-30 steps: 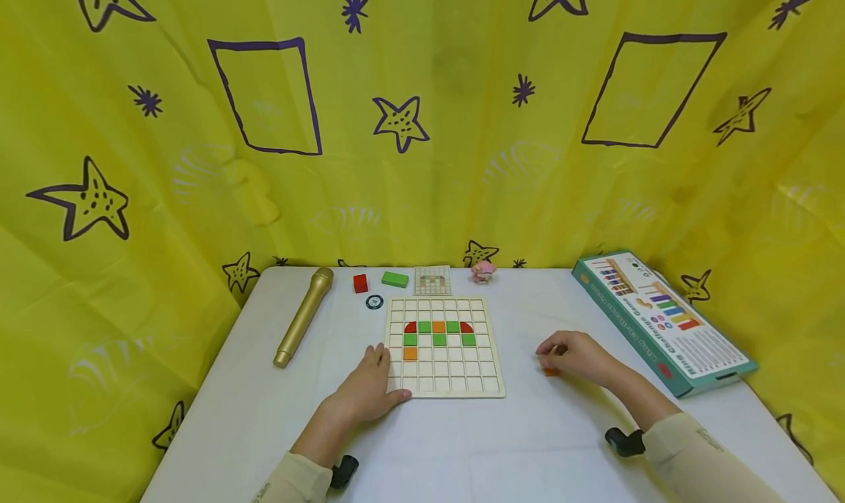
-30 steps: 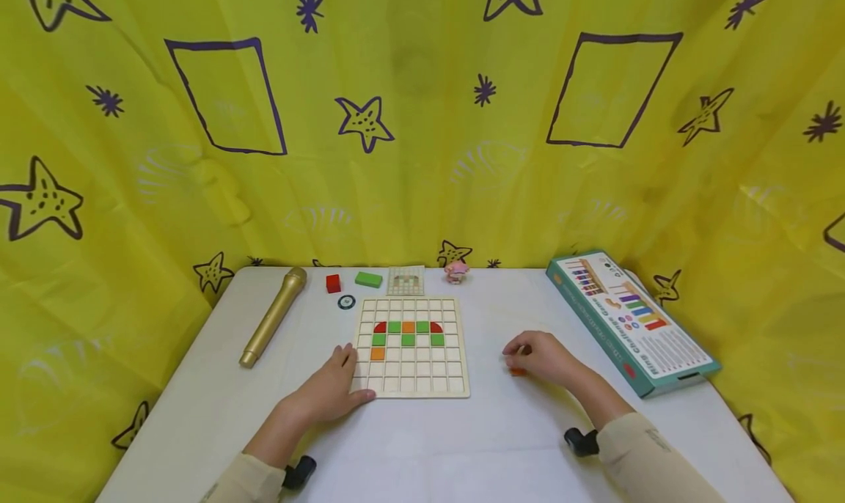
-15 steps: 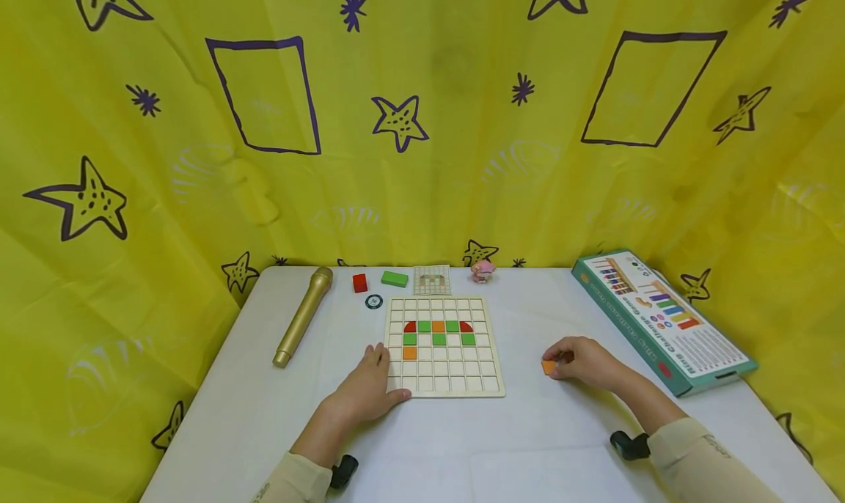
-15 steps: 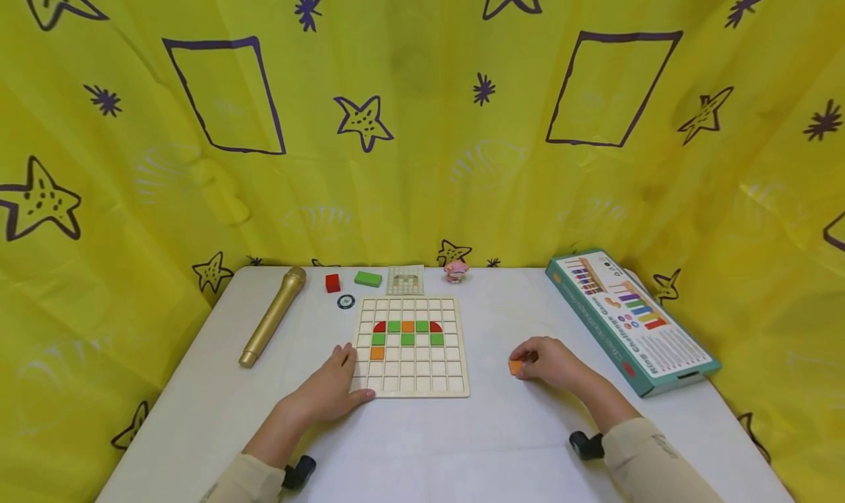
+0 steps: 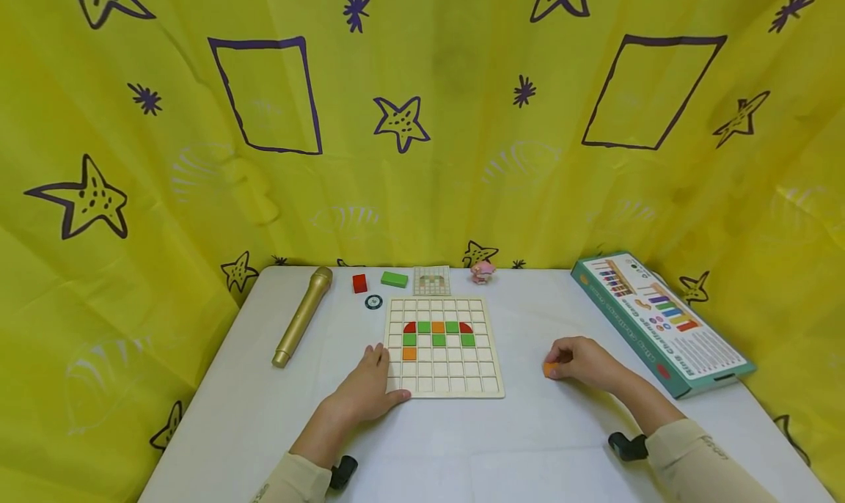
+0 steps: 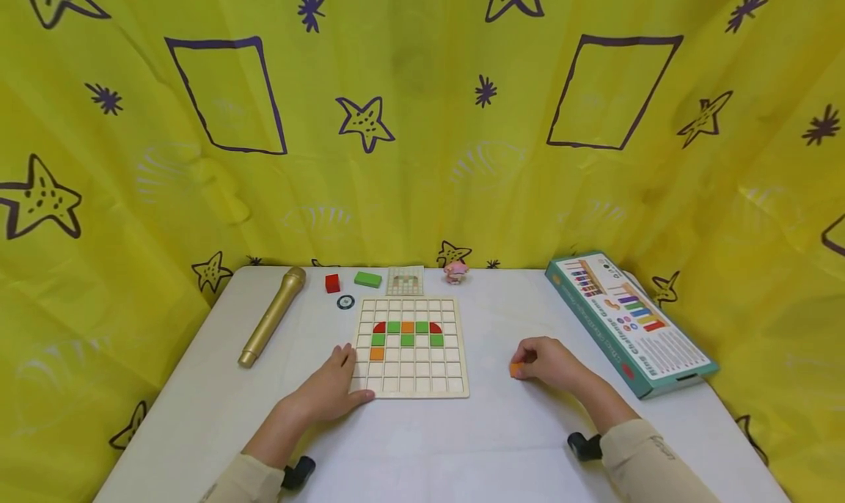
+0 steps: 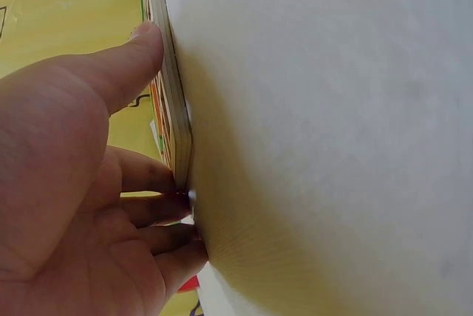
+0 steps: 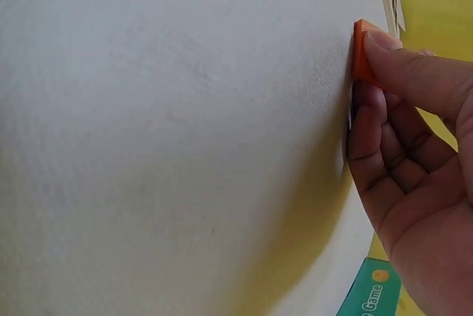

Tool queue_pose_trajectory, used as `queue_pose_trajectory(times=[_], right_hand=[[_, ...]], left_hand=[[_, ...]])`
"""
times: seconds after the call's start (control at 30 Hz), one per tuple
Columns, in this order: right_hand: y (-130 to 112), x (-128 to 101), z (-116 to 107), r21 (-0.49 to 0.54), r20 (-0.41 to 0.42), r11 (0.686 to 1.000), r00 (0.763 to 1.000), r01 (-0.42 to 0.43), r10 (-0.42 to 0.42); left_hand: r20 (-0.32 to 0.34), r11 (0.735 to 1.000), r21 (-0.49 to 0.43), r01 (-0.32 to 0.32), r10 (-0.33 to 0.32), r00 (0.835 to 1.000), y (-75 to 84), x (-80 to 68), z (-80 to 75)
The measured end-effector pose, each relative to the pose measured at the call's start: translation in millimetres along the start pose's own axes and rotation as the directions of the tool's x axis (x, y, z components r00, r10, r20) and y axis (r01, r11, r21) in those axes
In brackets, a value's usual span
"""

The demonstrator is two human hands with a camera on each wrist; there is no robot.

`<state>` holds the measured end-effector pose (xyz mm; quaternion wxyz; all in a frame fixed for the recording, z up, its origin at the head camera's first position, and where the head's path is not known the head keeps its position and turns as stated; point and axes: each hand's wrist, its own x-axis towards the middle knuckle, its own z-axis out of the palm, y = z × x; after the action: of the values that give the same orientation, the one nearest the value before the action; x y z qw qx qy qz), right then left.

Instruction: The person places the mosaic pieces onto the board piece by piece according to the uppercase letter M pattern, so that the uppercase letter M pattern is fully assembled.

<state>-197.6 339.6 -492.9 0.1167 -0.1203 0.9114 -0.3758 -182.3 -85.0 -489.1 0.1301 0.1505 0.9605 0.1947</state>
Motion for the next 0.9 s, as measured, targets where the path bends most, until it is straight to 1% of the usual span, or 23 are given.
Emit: queue_pose_trajectory(times=[0.23,0.4,0.67,0.9], right_hand=[[0,0,-1,-0.003,-0.007,1.0,1.0,0.018,-0.018],[-2,5,0,-0.006,-0.008,1.0,1.0,-0.01,0.01],[-12,23,1,-0.029,-0.034,1.0,0.999,-0.007,0.006],[-31,40,1,0.003,0.006,1.0,1.0,-0.017,0.017]], left_hand=[[-0.002,1.0,0.01,-0.003,0.003,1.0,-0.3,0.5,0.2],[-0.002,1.0,0.01,0.001,-0.001,1.0,-0.2,0.0,1.0],[-0.004,1.0,-0.002,-0.001,0.001,1.0,-0.7,0.0,2.0],[-0.004,1.0,-0.007,0.002,-0.002,1.0,-1.9,1.0,3.2]])
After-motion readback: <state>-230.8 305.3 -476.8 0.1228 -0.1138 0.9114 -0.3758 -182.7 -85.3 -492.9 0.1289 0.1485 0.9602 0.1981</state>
